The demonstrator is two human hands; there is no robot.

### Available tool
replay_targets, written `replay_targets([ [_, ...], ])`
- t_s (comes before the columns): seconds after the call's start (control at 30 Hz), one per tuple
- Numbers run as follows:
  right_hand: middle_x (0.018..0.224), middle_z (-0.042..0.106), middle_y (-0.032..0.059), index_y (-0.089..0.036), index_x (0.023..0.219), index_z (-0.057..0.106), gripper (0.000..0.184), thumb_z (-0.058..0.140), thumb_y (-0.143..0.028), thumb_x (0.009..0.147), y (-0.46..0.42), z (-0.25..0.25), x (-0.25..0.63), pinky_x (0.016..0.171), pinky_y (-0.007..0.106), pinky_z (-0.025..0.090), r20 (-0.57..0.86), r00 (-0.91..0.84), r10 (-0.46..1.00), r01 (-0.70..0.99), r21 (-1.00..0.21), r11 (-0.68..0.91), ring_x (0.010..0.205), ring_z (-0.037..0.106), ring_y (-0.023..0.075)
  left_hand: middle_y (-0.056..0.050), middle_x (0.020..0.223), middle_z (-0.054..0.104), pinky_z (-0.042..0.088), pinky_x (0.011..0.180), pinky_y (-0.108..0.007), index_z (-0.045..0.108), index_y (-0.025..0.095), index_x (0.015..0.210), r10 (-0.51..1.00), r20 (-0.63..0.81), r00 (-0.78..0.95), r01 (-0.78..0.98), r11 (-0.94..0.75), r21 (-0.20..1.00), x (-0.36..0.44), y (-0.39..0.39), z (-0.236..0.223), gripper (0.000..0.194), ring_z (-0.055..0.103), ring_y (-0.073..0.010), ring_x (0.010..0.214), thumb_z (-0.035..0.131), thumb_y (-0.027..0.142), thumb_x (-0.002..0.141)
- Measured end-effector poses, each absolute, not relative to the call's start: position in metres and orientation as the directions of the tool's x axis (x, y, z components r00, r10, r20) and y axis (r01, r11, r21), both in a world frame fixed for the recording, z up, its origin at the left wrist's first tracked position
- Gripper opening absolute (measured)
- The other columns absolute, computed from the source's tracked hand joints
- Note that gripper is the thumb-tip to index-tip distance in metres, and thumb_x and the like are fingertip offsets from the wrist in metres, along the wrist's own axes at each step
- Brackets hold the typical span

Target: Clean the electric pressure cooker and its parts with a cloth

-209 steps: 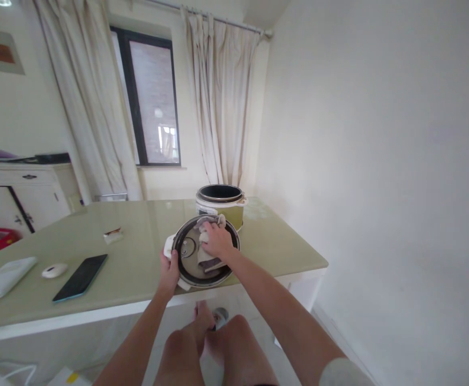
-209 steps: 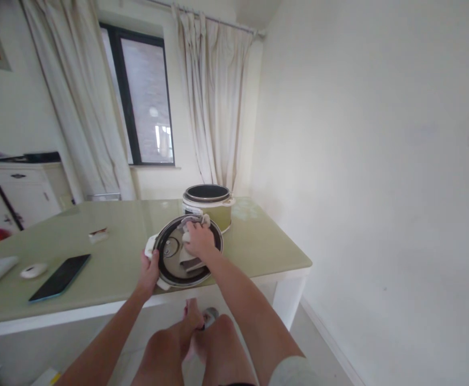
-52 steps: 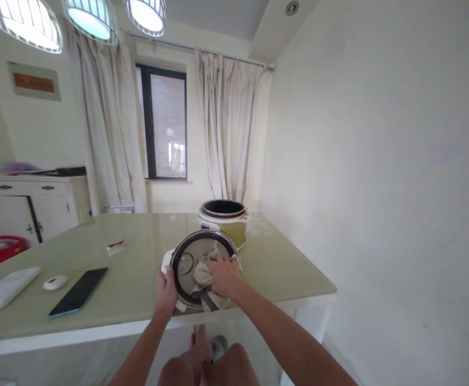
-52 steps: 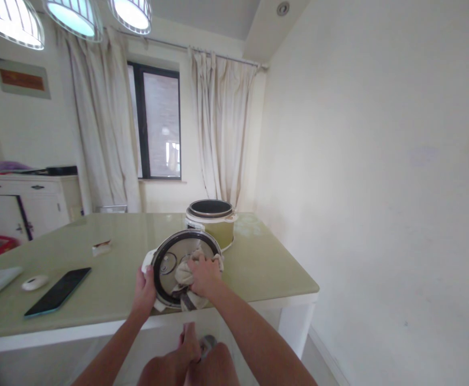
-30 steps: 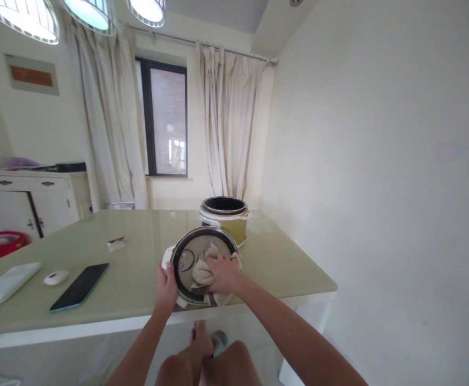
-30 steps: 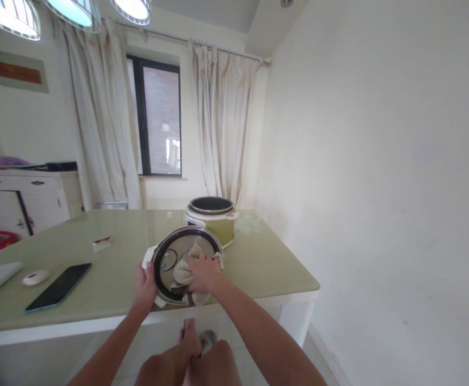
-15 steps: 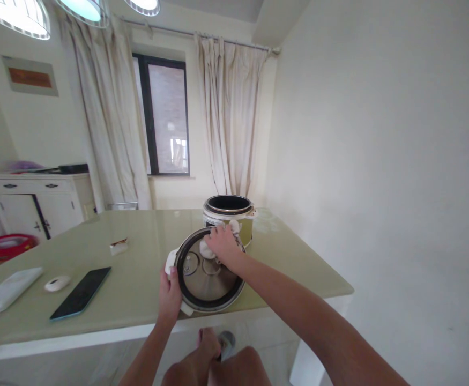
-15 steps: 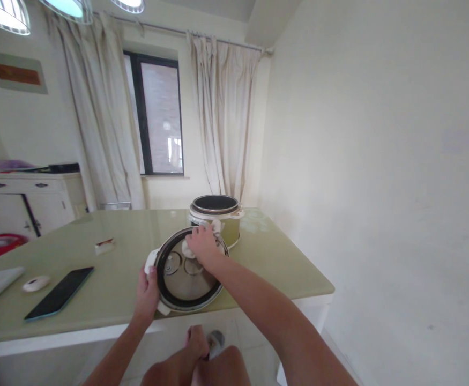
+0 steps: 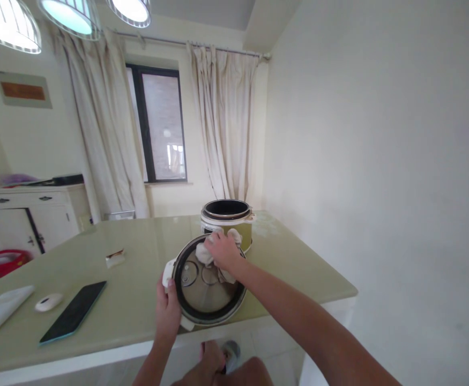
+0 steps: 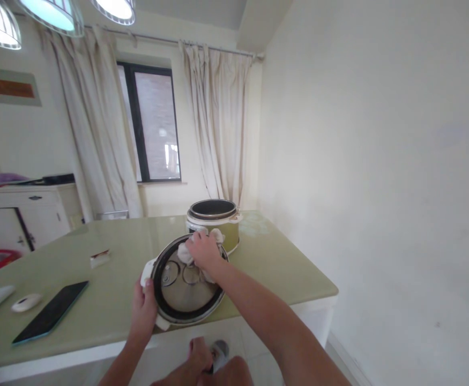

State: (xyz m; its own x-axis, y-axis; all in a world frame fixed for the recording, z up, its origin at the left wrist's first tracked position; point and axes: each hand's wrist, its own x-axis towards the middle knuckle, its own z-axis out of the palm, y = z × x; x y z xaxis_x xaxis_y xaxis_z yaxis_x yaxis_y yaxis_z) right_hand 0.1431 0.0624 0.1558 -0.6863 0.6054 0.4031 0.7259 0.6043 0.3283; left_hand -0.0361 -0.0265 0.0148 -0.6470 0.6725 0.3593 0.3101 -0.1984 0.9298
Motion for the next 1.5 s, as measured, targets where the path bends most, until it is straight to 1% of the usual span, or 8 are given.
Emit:
replay_targets([
  [0.2,0.118,0.073,0.0221,-0.014,0.117,0.073,0.045,0.081,-0.03,0.075,0.049,0.159,0.165,0.085,0.042,0.059,0.191,-0.488,0.852,0.871,0.164,0.463,0.106,0.072,0.0325,-0.013,0.123,0.072,0.052,0.1,-0.044,0.058,0.019,0.139,0.646,0.354,-0.677,0.338,-0.155,0.928,-0.037,-0.024,0.012,0.061,0.066,-0.0301,0.114,0.04,0.062,0.1],
  [0.5,0.111,0.079,0.0162,-0.02,0.109,0.078,0.055,0.082,-0.055,0.068,0.015,0.13,0.162,0.081,0.044,0.064,-0.091,-0.656,0.749,0.742,0.105,0.662,0.1,0.077,0.0352,-0.014,0.121,0.07,0.052,0.101,-0.047,0.056,0.019,0.135,0.631,0.345,-0.695,0.357,-0.114,0.927,-0.037,-0.019,0.011,0.055,0.066,-0.0315,0.115,0.037,0.057,0.101],
  [0.8,0.131,0.07,0.0138,-0.024,0.13,0.064,0.062,0.076,-0.054,0.078,0.009,0.104,0.154,0.084,0.046,0.063,0.167,-0.785,0.596,0.605,0.002,0.796,0.11,0.073,0.0343,-0.017,0.127,0.068,0.049,0.108,-0.049,0.055,0.019,0.133,0.641,0.327,-0.694,0.34,-0.108,0.934,-0.037,-0.02,0.012,0.051,0.063,-0.0323,0.124,0.035,0.054,0.102],
  [1.0,0.113,0.077,0.0101,-0.023,0.107,0.075,0.042,0.088,-0.039,0.071,0.028,0.133,0.171,0.077,0.039,0.061,-0.019,-0.772,0.635,0.612,0.243,0.752,0.1,0.075,0.0305,-0.018,0.125,0.068,0.048,0.109,-0.051,0.054,0.016,0.137,0.65,0.337,-0.681,0.326,-0.143,0.935,-0.037,-0.021,0.01,0.058,0.064,-0.0334,0.122,0.035,0.058,0.101],
  [1.13,0.105,0.078,0.0155,-0.016,0.096,0.078,0.012,0.076,-0.018,0.085,0.049,0.157,0.166,0.083,0.042,0.056,0.064,-0.754,0.654,0.62,0.395,0.677,0.105,0.072,0.0314,-0.017,0.13,0.067,0.047,0.111,-0.051,0.052,0.018,0.141,0.646,0.339,-0.684,0.323,-0.149,0.935,-0.038,-0.021,0.009,0.059,0.062,-0.0335,0.127,0.036,0.059,0.101],
  [1.2,0.112,0.076,0.0178,-0.014,0.101,0.077,0.015,0.064,-0.013,0.094,0.059,0.164,0.157,0.09,0.044,0.052,0.114,-0.77,0.628,0.612,0.41,0.676,0.113,0.067,0.0313,-0.018,0.132,0.067,0.047,0.112,-0.051,0.052,0.018,0.142,0.643,0.347,-0.683,0.326,-0.157,0.932,-0.038,-0.021,0.008,0.06,0.061,-0.0334,0.129,0.036,0.059,0.101],
  [1.37,0.121,0.068,0.0147,-0.016,0.122,0.067,0.03,0.04,-0.016,0.109,0.072,0.17,0.137,0.093,0.042,0.047,0.289,-0.904,0.314,0.423,0.511,0.748,0.114,0.057,0.026,-0.018,0.131,0.068,0.048,0.111,-0.049,0.053,0.018,0.143,0.64,0.35,-0.684,0.334,-0.152,0.93,-0.038,-0.021,0.005,0.062,0.063,-0.0327,0.127,0.036,0.061,0.101],
  [1.5,0.129,0.065,0.0067,-0.028,0.131,0.063,0.039,0.03,-0.02,0.112,0.071,0.162,0.128,0.099,0.038,0.042,0.207,-0.977,0.053,0.154,0.514,0.844,0.12,0.052,0.0226,-0.02,0.132,0.068,0.048,0.111,-0.05,0.051,0.017,0.144,0.641,0.361,-0.677,0.357,-0.143,0.923,-0.036,-0.024,0.004,0.062,0.063,-0.0338,0.128,0.034,0.06,0.103],
])
